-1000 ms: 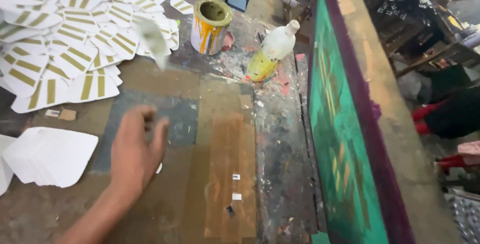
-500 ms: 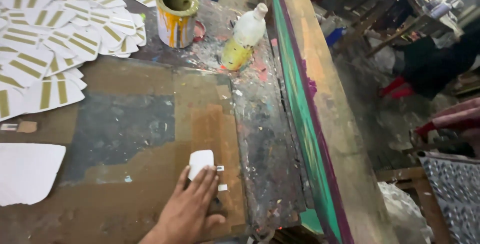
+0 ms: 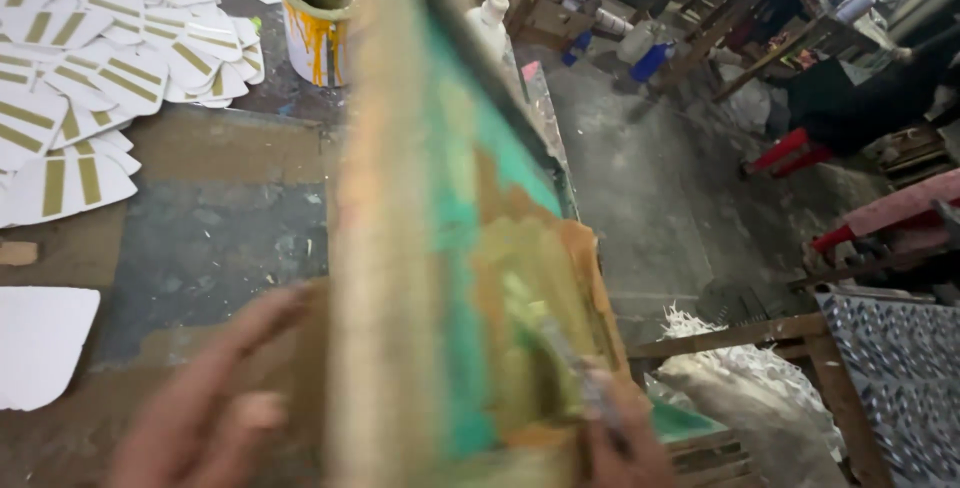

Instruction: Manually screen printing patterns onto small paper cards using a squeegee and screen frame.

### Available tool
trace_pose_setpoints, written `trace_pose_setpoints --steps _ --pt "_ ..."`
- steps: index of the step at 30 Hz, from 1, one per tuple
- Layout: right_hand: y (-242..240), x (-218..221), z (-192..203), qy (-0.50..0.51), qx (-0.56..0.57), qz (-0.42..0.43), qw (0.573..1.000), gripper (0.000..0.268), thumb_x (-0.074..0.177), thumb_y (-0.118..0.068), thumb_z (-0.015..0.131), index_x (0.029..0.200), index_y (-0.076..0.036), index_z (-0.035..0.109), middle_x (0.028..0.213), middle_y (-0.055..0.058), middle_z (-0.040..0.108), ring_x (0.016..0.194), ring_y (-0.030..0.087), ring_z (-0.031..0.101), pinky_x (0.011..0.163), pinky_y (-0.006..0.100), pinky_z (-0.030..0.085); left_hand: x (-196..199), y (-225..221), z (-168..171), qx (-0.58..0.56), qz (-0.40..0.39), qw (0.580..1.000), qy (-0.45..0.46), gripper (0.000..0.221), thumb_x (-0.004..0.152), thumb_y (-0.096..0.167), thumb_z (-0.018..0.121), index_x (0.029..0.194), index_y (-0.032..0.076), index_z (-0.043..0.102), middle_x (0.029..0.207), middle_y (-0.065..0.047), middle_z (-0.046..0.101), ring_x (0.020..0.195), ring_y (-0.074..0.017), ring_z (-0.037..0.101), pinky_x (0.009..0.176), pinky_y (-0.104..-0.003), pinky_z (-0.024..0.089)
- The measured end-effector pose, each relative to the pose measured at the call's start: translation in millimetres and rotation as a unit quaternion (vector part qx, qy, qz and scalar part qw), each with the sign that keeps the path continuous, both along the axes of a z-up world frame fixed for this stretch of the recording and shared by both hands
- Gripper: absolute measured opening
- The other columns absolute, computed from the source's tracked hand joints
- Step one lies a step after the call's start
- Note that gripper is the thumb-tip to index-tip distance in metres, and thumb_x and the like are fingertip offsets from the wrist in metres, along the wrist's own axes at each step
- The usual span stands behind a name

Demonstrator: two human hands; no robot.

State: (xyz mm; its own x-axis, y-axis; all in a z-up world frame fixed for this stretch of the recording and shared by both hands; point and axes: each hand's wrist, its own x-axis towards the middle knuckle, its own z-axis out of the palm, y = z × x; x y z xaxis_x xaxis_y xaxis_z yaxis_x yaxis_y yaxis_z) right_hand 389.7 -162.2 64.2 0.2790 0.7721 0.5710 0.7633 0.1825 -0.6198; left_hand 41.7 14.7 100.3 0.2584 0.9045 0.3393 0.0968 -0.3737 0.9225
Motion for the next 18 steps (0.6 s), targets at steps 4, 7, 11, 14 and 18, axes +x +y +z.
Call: trace_pose_setpoints --steps 4,7,11,14,18 --pt "58 5 -54 0.012 -0.076 0.161 0.984 0.059 0.069 0.012 0.054 0.124 -0.002 0.072 0.122 0.018 0.076 0.119 0.028 0.074 0.101 0.037 0.055 -39 9 -17 -0.211 0.07 0.959 -0.173 0.064 0.105 0.037 0.055 0.154 -0.004 0.051 0.141 -0.022 0.067 0.13 -0.0299 0.063 0.108 -0.044 0.045" --pt "59 9 -107 -0.078 -0.108 0.29 0.948 0.052 0.07 0.003 0.07 0.121 -0.001 0.071 0.124 0.022 0.072 0.121 0.037 0.068 0.103 0.045 0.052 -56 28 -90 -0.337 0.138 0.93 -0.055 0.067 0.097 0.041 0.061 0.149 0.0 0.058 0.129 -0.021 0.075 0.118 -0.0311 0.07 0.099 -0.045 0.051" --pt "71 -20 -99 -0.093 -0.113 0.306 0.941 0.058 0.071 0.008 0.057 0.125 -0.005 0.074 0.124 0.016 0.076 0.121 0.032 0.075 0.105 0.043 0.058 -56 26 -142 -0.286 0.188 0.918 0.199 0.075 0.086 0.049 0.07 0.148 0.009 0.057 0.126 -0.022 0.073 0.116 -0.0337 0.07 0.097 -0.045 0.053" --pt "114 -52 -52 -0.084 -0.102 0.257 0.957 0.057 0.065 0.007 0.059 0.118 -0.007 0.076 0.113 0.012 0.078 0.113 0.032 0.074 0.104 0.046 0.057 -53 25 -154 -0.213 0.235 0.88 0.353 0.081 0.082 0.053 0.077 0.151 0.013 0.058 0.121 -0.026 0.071 0.113 -0.0398 0.069 0.096 -0.048 0.055" --pt "162 -70 -36 -0.043 -0.115 0.28 0.952 0.044 0.075 0.009 0.065 0.116 -0.007 0.074 0.119 0.013 0.076 0.117 0.035 0.071 0.105 0.047 0.054 -54 20 -156 -0.15 0.247 0.876 0.386 0.077 0.08 0.05 0.077 0.147 0.016 0.061 0.112 -0.023 0.073 0.109 -0.041 0.069 0.093 -0.05 0.056"
